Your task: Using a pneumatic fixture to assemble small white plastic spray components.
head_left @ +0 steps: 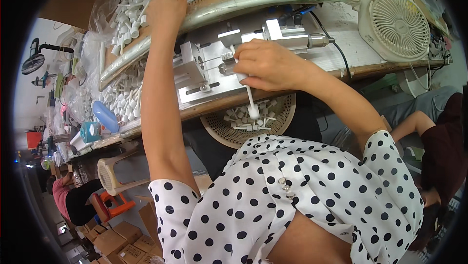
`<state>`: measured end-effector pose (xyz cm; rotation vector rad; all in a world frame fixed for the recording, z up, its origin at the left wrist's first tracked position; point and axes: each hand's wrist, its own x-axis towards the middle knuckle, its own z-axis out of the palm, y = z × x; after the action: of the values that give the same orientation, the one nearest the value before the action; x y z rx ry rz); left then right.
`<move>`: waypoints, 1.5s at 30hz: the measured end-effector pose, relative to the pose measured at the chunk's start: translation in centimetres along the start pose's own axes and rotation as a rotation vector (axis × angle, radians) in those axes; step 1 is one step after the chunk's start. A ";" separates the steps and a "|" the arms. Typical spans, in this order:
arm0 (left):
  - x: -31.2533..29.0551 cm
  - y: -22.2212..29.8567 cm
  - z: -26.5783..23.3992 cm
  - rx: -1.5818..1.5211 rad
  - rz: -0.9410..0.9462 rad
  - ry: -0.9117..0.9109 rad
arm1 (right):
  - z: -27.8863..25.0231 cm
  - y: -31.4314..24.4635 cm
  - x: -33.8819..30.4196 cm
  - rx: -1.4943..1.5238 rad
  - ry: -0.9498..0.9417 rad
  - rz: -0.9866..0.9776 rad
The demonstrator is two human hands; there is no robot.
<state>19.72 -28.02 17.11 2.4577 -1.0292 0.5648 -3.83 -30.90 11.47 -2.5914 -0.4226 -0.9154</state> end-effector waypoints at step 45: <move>-0.2 -6.4 -1.0 -0.028 0.542 -0.026 | -0.2 -0.2 -0.3 -0.014 0.004 -0.027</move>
<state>24.15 -23.31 16.47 2.1541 -1.7147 0.6719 -4.20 -30.86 11.43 -2.6021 -0.4525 -0.9361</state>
